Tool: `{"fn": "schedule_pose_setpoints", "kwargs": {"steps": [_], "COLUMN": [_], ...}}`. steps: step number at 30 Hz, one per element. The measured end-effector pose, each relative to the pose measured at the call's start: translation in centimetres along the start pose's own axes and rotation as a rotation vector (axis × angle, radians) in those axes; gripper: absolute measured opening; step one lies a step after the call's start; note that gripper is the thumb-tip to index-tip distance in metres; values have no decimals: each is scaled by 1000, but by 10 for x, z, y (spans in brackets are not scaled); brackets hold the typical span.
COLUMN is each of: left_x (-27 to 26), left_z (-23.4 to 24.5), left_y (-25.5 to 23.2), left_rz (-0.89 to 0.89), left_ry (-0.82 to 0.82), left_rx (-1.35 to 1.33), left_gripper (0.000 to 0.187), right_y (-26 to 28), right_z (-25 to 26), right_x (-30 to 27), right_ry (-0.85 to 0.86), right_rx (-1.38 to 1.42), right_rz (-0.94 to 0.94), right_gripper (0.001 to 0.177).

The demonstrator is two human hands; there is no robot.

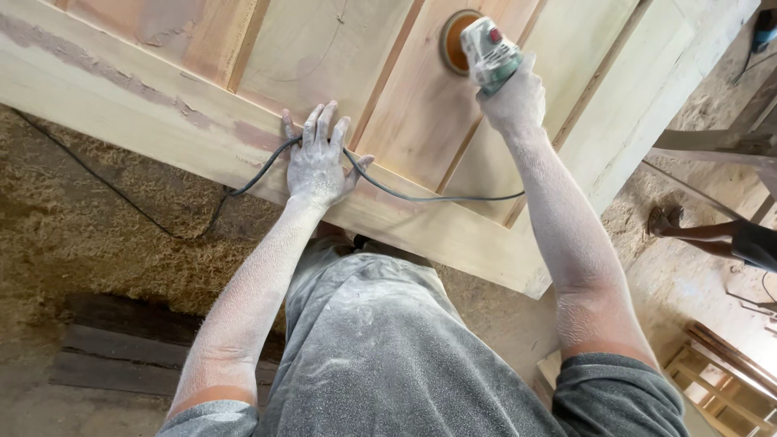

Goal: The person uses an orbital sander to smooth the surface of a large wooden panel. They move the sander across the flat areas and along the raised frame edges, generating wood dust.

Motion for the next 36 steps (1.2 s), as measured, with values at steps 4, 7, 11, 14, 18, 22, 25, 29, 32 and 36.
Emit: {"fn": "schedule_pose_setpoints", "kwargs": {"steps": [4,7,11,14,18,22,25,29,32,36], "left_x": [-3,0,-8,-2,2,2,0,6,-3,4], "left_z": [9,13,12,13,14,14,15,13,13,15], "left_y": [-2,0,2,3,0,-1,0,-1,-5,-4], "left_rz": [-23,-25,-19,-9,0,10,14,1,-13,-17], "left_ry": [-69,-81,-84,-61,-28,-21,-45,-82,-99,-128], "left_rx": [0,-69,-98,-91,-4,-63,-99,-84,-30,-71], "left_gripper": [80,77,79,89,93,87,74,61,56,50], "right_y": [1,21,35,29,14,8,10,6,-2,4], "right_z": [5,-2,-31,-28,0,13,18,25,20,23], "right_x": [-6,-42,-112,-111,-50,2,33,61,67,92], "right_ry": [-55,-66,178,214,97,59,71,69,84,12], "right_rx": [104,59,14,-65,-57,-60,-42,-44,-5,4], "right_rz": [-6,104,182,136,34,-9,2,56,20,106], "right_gripper": [63,57,61,61,63,64,61,65,62,70]}}
Point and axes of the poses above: each hand's wrist, its own x-axis towards the middle knuckle, its own z-axis out of the back of the hand, y = z × x, the point moved 8 cm from there along x, towards the middle knuckle, and after that the axes turned 2 degrees about -y, right-handed, at the moved point
